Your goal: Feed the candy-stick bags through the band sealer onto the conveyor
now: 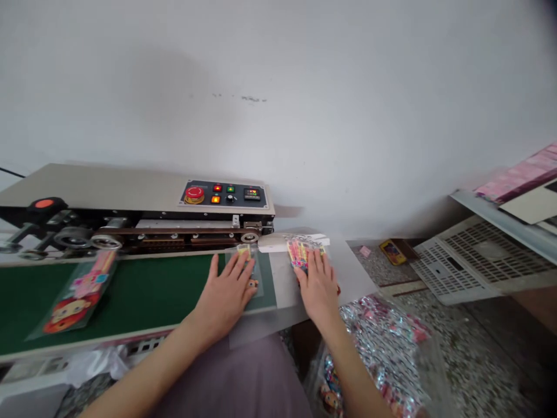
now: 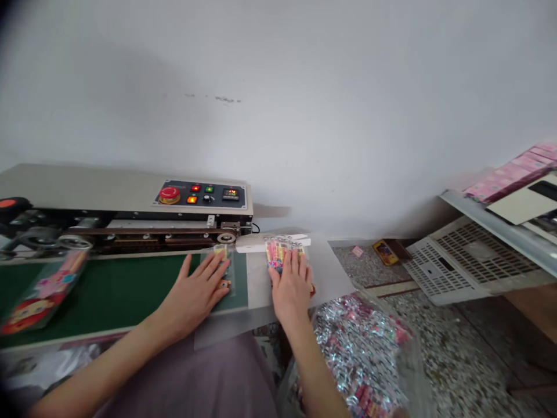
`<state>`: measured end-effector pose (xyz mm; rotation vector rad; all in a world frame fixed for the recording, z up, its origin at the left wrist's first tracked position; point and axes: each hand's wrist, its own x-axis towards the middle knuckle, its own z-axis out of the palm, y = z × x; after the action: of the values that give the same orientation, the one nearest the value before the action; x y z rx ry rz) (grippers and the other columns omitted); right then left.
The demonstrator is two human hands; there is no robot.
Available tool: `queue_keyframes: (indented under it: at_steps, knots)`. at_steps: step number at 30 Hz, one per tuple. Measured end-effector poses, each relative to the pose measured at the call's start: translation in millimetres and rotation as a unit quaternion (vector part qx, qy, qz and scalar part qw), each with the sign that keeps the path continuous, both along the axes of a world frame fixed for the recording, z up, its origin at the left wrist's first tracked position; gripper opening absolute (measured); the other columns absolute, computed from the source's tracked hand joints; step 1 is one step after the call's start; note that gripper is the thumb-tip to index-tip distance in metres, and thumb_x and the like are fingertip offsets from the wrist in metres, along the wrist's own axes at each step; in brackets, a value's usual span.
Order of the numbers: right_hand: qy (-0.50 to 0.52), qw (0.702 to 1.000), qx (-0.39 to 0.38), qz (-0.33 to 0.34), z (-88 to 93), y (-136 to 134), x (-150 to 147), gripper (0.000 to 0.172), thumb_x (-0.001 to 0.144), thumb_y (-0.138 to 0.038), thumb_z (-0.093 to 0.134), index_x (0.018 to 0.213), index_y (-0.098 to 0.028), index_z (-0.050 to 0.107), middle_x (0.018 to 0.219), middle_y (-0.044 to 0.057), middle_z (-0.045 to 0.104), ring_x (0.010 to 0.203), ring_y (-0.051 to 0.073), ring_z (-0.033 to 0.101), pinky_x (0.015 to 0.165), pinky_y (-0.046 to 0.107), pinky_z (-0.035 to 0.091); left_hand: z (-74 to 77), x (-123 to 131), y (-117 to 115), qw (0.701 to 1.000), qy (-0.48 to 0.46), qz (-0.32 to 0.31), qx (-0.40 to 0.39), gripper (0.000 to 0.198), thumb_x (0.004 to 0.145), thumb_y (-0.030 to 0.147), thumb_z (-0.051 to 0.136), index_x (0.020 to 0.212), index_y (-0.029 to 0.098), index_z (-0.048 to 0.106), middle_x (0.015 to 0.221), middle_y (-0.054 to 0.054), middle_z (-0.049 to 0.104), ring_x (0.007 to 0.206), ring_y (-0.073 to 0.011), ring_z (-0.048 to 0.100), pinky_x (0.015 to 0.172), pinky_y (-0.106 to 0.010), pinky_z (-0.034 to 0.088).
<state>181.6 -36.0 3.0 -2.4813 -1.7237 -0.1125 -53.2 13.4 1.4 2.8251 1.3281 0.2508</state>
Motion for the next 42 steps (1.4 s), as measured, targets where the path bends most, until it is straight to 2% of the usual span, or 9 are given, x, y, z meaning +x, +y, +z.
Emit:
queue_keyframes:
  at_steps: [3, 6, 13, 20, 24, 29, 33, 37, 42]
  knots:
    - [0.000, 1.000, 0.018, -0.005, -0.5, 5.1, -23.8, 0.067, 0.102, -0.046, 0.036, 0.154, -0.004, 0.034, 0.162, 0.018, 0.030, 0.150, 0.036, 0.025, 0.119, 0.054, 0.023, 5.8, -5.0, -2.3, 0.999, 0.009, 0.048, 0.021, 0.053, 0.103, 0.041, 0.037, 0.144, 0.012, 0.054, 0.156, -0.018, 0.043, 0.145, -0.0378, 0.038, 0.119, -0.068, 0.013]
    - [0.002, 1.000, 0.028, 0.003, 2.4, 7.9, -37.4, 0.067, 0.101, -0.046, 0.039, 0.153, -0.004, 0.037, 0.161, 0.020, 0.031, 0.149, 0.038, 0.025, 0.118, 0.057, 0.024, 14.0, 5.1, -5.0, 0.999, 0.003, 0.032, 0.010, 0.048, 0.103, 0.036, 0.038, 0.141, 0.013, 0.057, 0.155, -0.017, 0.045, 0.145, -0.0359, 0.039, 0.119, -0.068, 0.013]
    - [-0.012, 0.999, 0.006, -0.029, 11.1, 1.1, -14.2, 0.062, 0.102, -0.045, 0.036, 0.150, -0.006, 0.044, 0.156, 0.021, 0.041, 0.146, 0.040, 0.032, 0.113, 0.062, 0.029, 30.9, 44.6, -7.1, 0.998, -0.016, -0.041, -0.048, 0.044, 0.104, 0.028, 0.037, 0.143, 0.015, 0.053, 0.156, -0.013, 0.045, 0.147, -0.0308, 0.038, 0.121, -0.067, 0.017]
    - [-0.049, 0.994, 0.022, 0.096, 14.2, -3.0, -2.3, 0.051, 0.103, -0.039, 0.039, 0.154, -0.033, 0.039, 0.162, 0.004, 0.037, 0.147, 0.034, 0.032, 0.115, 0.057, 0.029, 9.6, 72.0, -4.0, 0.995, -0.038, -0.087, -0.008, 0.049, 0.106, 0.029, 0.031, 0.153, 0.019, 0.040, 0.160, -0.011, 0.038, 0.149, -0.0295, 0.033, 0.120, -0.065, 0.020]
    - [-0.063, 0.997, 0.020, 0.035, 14.3, 2.0, 6.6, 0.052, 0.102, -0.043, 0.041, 0.150, -0.022, 0.048, 0.156, 0.014, 0.045, 0.142, 0.038, 0.039, 0.110, 0.057, 0.035, 3.3, 76.2, -5.6, 0.995, -0.021, -0.094, 0.003, 0.051, 0.105, 0.039, 0.035, 0.152, 0.019, 0.043, 0.159, -0.012, 0.040, 0.149, -0.0317, 0.033, 0.120, -0.068, 0.016]
    - [-0.056, 0.995, 0.035, 0.079, 19.9, 15.2, 17.5, 0.046, 0.104, -0.039, 0.035, 0.144, -0.023, 0.054, 0.157, 0.008, 0.044, 0.146, 0.034, 0.033, 0.114, 0.058, 0.029, 17.1, 84.6, -8.1, 0.997, -0.008, -0.072, -0.004, 0.050, 0.102, 0.028, 0.039, 0.148, 0.012, 0.047, 0.157, -0.017, 0.043, 0.149, -0.0345, 0.031, 0.120, -0.069, 0.015]
    - [-0.042, 0.994, 0.027, 0.097, 23.8, 23.2, 18.4, 0.044, 0.104, -0.030, 0.034, 0.140, -0.024, 0.058, 0.156, 0.007, 0.045, 0.146, 0.033, 0.034, 0.114, 0.057, 0.030, 13.3, 97.1, -4.6, 0.994, -0.025, -0.109, -0.017, 0.055, 0.101, 0.028, 0.038, 0.153, 0.010, 0.037, 0.163, -0.015, 0.029, 0.153, -0.0313, 0.022, 0.120, -0.067, 0.018]
    - [-0.030, 0.988, 0.015, 0.151, 22.7, 20.5, 11.5, 0.046, 0.103, -0.031, 0.036, 0.147, -0.028, 0.050, 0.159, 0.003, 0.041, 0.149, 0.031, 0.029, 0.116, 0.055, 0.027, 1.3, 90.9, -0.2, 0.993, -0.075, -0.082, -0.034, 0.056, 0.105, 0.026, 0.028, 0.158, 0.009, 0.022, 0.165, -0.016, 0.021, 0.155, -0.0242, 0.017, 0.120, -0.059, 0.027]
    - [-0.060, 0.992, 0.012, 0.114, 16.7, 16.5, 3.0, 0.048, 0.102, -0.032, 0.037, 0.147, -0.023, 0.050, 0.156, 0.008, 0.046, 0.147, 0.034, 0.031, 0.116, 0.059, 0.021, 0.2, 80.3, -1.4, 0.991, -0.095, -0.086, -0.041, 0.057, 0.105, 0.022, 0.025, 0.159, 0.008, 0.016, 0.163, -0.016, 0.029, 0.151, -0.0270, 0.030, 0.121, -0.067, 0.014]
